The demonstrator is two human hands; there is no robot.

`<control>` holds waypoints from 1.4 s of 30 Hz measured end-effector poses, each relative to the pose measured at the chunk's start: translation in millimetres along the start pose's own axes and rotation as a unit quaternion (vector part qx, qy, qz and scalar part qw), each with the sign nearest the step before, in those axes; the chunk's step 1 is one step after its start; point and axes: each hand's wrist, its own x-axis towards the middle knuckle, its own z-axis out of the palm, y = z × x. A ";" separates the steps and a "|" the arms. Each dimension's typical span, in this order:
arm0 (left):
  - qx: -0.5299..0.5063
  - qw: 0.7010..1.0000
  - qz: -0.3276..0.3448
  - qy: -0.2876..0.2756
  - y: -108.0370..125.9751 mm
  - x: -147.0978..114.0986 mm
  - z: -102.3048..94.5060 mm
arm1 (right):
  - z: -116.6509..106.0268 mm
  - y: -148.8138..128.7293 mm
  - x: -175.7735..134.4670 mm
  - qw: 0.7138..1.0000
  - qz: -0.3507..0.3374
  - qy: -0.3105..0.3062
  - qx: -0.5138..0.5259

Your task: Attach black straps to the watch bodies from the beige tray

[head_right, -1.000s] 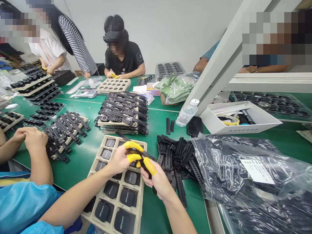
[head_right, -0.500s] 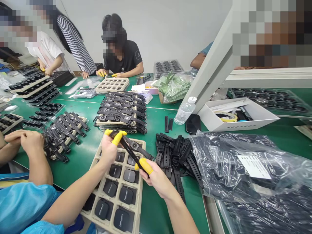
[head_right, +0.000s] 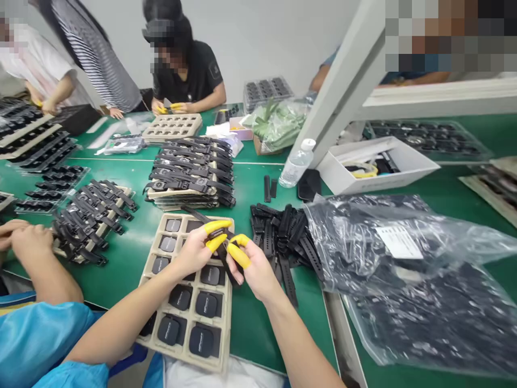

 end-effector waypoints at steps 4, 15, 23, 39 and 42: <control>0.105 0.987 0.118 -0.040 -7.7 0.0 -3.4 | 4.9 0.1 1.2 0.999 0.001 -0.025 0.019; 0.218 0.953 0.180 -0.111 -4.7 0.5 -11.5 | 1.6 -0.9 1.1 0.996 0.031 -0.044 0.068; 0.226 0.953 0.177 -0.099 -3.5 0.1 -10.8 | 7.0 -6.8 0.8 0.990 0.042 -0.039 0.128; 0.244 0.939 0.219 -0.107 2.9 2.9 -10.3 | 5.9 -4.2 2.0 0.982 0.048 -0.035 0.179; 0.213 0.943 0.212 -0.144 9.7 3.1 -15.3 | 5.5 -4.1 2.4 0.983 0.050 -0.028 0.175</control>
